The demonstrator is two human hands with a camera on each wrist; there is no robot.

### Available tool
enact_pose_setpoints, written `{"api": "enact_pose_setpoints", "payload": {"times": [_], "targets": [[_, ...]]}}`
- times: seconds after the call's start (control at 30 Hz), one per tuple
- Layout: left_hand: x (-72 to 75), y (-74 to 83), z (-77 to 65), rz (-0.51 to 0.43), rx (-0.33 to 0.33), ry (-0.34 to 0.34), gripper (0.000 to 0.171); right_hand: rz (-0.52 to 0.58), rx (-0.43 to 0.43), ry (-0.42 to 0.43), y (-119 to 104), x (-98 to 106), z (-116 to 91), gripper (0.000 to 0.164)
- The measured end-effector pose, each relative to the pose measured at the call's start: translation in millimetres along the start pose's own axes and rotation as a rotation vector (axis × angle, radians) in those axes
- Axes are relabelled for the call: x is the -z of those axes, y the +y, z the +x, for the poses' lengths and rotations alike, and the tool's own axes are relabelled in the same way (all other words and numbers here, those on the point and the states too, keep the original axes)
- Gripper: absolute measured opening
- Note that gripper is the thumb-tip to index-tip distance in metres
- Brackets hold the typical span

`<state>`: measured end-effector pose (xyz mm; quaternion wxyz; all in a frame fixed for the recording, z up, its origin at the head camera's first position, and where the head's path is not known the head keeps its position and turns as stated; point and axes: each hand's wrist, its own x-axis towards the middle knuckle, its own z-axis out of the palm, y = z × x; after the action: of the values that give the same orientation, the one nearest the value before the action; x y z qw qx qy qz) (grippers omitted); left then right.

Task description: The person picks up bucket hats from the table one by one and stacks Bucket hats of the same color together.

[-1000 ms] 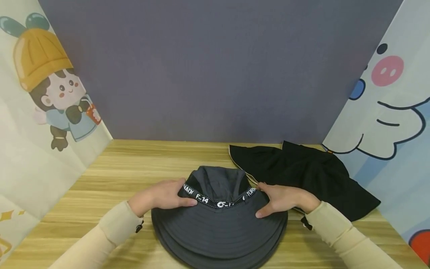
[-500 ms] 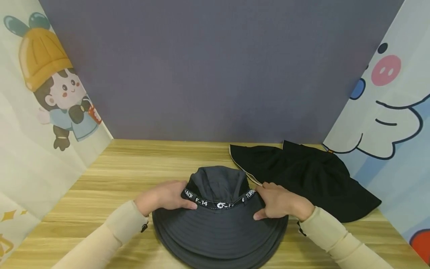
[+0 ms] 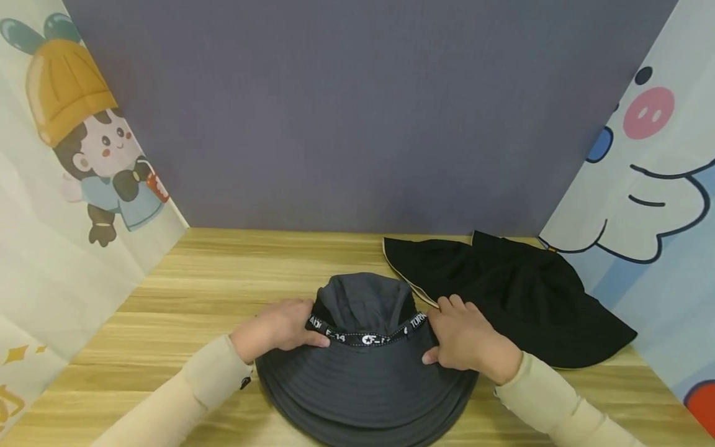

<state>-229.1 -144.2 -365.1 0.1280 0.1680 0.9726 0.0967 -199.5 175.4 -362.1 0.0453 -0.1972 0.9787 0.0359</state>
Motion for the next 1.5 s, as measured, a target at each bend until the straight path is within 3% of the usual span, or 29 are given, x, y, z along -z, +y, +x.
{"api": "enact_pose_setpoints", "payload": {"times": [0.23,0.33,0.5,0.63,0.8,0.93,1.03,1.13,1.2,1.3,1.4,1.5], "targets": [[1.4,1.4,0.6,0.019,-0.001,-0.009,0.079,0.049,0.051,0.009,-6.2,-0.3,-7.3,0.057],[1.7,2.0,0.9,0.048,0.0,-0.01,0.08,0.094,0.084,-0.034,-2.7,-0.4,-10.5,0.065],[0.5,3.8,0.1,0.123,-0.001,0.013,0.086,0.205,0.059,-0.116,5.0,1.0,-14.8,0.088],[-1.8,6.8,-2.1,0.197,0.017,0.064,0.087,0.221,0.052,-0.121,4.6,-1.9,-14.9,0.1],[-4.2,18.7,-9.6,0.329,0.021,0.169,0.083,0.159,0.046,-0.084,-2.0,-7.7,-13.8,0.098],[-9.8,32.8,-18.9,0.458,-0.001,0.315,0.073,0.124,0.037,-0.063,-6.3,-8.9,-12.3,0.096],[-17.6,43.6,-27.8,0.499,-0.069,0.461,0.056,0.117,0.032,-0.066,-8.0,-8.7,-11.1,0.095],[-22.4,56.3,-36.3,0.464,-0.185,0.524,0.043,0.111,0.028,-0.076,-8.7,-8.1,-9.8,0.095],[-23.0,65.6,-41.4,0.435,-0.262,0.49,0.041,0.106,0.026,-0.079,-8.9,-7.9,-9.2,0.095],[-22.6,77.4,-47.7,0.384,-0.325,0.339,0.06,0.1,0.026,-0.077,-9.1,-8.1,-8.2,0.096],[-24.3,83.7,-50.8,0.351,-0.337,0.177,0.082,0.099,0.025,-0.078,-9.3,-8.1,-7.4,0.096],[-27.4,84.5,-49.8,0.356,-0.341,0.107,0.095,0.098,0.023,-0.072,-8.4,-7.7,-7.4,0.096]]}}
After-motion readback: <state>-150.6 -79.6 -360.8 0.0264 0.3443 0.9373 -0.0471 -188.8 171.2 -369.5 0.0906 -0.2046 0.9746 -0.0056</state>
